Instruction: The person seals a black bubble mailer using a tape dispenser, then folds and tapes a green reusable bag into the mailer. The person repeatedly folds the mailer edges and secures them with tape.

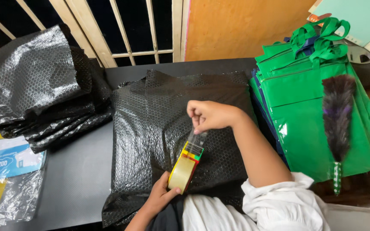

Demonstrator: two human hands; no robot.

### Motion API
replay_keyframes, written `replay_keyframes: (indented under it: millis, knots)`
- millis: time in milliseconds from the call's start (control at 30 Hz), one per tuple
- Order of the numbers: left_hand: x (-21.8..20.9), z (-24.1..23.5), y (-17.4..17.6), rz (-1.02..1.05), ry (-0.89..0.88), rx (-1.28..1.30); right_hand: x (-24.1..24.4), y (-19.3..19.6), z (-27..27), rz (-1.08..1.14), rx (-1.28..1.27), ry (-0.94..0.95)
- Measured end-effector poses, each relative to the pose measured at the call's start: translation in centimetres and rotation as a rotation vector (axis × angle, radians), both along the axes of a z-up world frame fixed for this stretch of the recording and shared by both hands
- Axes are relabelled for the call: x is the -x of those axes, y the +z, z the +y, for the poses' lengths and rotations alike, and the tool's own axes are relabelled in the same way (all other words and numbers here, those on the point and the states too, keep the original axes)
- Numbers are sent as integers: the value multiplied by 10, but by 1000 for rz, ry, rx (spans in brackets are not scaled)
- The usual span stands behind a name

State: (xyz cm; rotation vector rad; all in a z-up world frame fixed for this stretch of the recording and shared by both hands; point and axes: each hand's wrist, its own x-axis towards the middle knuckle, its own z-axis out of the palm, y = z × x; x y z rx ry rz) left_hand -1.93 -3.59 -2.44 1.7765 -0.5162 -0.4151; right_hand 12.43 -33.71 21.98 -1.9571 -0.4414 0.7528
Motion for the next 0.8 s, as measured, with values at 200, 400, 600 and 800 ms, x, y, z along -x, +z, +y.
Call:
replay_keyframes:
  millis: [200, 400, 600, 800]
  knots:
    - [1, 2, -17, 71, 2, 108, -27, -43, -46, 123, -57, -70]
    - [0, 11, -18, 164, -120, 199, -43, -116, -51, 330, -106, -75]
    - [0, 12, 43, 87, -232, 135, -27, -164, -39, 447, -215, -103]
    - [6, 25, 7, 222, -204, 133, 13, -190, -17, 359, -280, -236]
